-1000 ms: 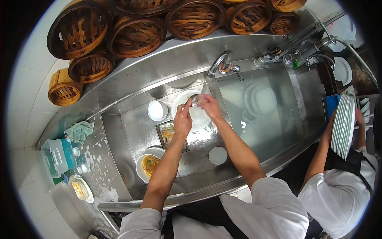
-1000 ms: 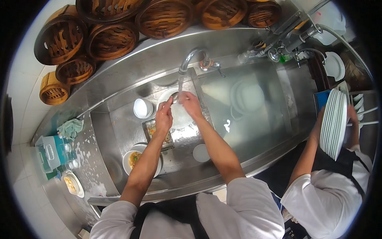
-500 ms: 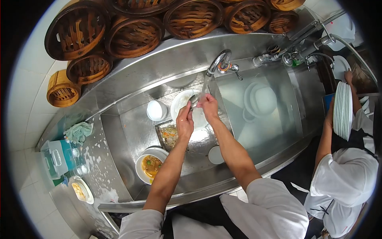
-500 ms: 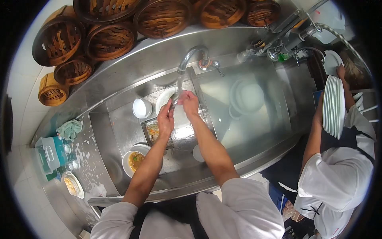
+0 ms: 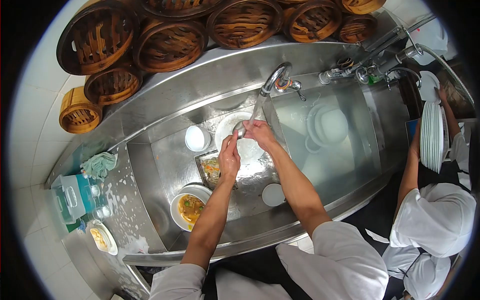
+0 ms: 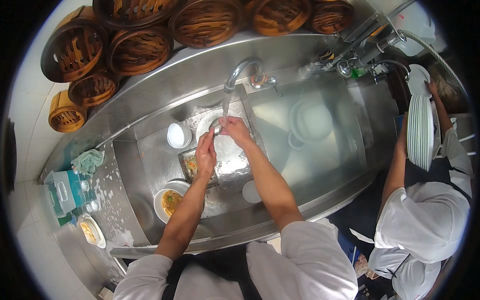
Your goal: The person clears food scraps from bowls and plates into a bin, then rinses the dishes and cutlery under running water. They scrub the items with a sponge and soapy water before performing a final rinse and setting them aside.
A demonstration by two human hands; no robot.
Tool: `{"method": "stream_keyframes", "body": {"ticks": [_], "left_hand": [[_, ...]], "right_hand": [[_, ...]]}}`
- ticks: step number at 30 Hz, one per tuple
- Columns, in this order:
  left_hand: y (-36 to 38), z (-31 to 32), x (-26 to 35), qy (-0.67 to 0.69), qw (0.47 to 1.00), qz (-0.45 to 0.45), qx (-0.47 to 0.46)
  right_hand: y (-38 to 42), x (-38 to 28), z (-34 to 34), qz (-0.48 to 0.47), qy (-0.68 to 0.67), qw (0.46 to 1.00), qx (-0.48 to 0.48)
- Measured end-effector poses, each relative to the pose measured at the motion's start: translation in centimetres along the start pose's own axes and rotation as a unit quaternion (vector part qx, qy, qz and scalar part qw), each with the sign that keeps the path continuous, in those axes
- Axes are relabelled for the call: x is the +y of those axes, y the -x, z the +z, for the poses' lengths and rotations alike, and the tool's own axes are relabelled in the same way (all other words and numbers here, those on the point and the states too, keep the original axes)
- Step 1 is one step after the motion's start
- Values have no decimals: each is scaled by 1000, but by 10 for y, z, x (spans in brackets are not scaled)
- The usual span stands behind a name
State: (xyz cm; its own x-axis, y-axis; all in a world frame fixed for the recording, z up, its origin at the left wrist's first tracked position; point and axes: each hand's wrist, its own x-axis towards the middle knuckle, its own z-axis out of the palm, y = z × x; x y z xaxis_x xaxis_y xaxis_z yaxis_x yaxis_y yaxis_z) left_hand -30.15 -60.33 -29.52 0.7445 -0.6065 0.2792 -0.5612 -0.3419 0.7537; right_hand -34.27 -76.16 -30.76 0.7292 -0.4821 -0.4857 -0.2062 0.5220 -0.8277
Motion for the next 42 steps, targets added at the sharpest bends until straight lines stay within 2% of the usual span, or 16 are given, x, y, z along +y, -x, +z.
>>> {"method": "stream_keyframes", "body": {"ticks": [8, 11, 13, 15, 17, 19, 20, 22, 25, 29, 31, 33, 37, 39, 41, 42], "left_hand": [[1, -5, 6, 7, 999, -11, -32], [2, -1, -1, 13, 999, 13, -27], [2, 0, 3, 22, 999, 42, -25], [-1, 3, 12, 124, 978, -140, -92], [3, 19, -15, 155, 974, -155, -65], [-6, 13, -38, 428, 801, -390, -149], [-9, 8, -40, 421, 792, -410, -165], [-10, 15, -46, 440, 787, -399, -167], [-15, 11, -30, 459, 786, -385, -150], [-12, 18, -44, 459, 768, -409, -181], [-13, 21, -43, 417, 801, -418, -99], [-21, 25, -38, 437, 785, -433, -74], [-28, 27, -20, 413, 811, -409, -72], [-30, 29, -15, 431, 796, -420, -68], [-32, 29, -16, 429, 796, -422, -72], [-32, 29, -16, 425, 796, -424, -75]], "right_hand": [[6, -9, -1, 33, -23, 997, 64], [2, -1, -5, -46, 21, 999, -2], [-5, 4, -13, 9, 71, 995, 64], [-9, 3, -20, 21, 85, 994, 72], [-5, -2, -16, 35, 104, 991, 77], [7, -5, -6, -153, 46, 984, 73], [11, -3, -5, -155, 49, 984, 74], [7, 20, -8, -159, 148, 975, -37], [0, 28, -8, -99, 240, 966, -15], [11, 18, 6, 0, 157, 986, 62], [8, 42, 8, -25, 51, 998, 41], [11, 53, 10, -55, -67, 996, 17], [9, 42, -1, 16, -25, 997, 66], [6, 44, 4, -22, -5, 993, 118], [7, 48, 9, -174, 134, 961, 168], [6, 50, 7, -178, 138, 967, 118]]}}
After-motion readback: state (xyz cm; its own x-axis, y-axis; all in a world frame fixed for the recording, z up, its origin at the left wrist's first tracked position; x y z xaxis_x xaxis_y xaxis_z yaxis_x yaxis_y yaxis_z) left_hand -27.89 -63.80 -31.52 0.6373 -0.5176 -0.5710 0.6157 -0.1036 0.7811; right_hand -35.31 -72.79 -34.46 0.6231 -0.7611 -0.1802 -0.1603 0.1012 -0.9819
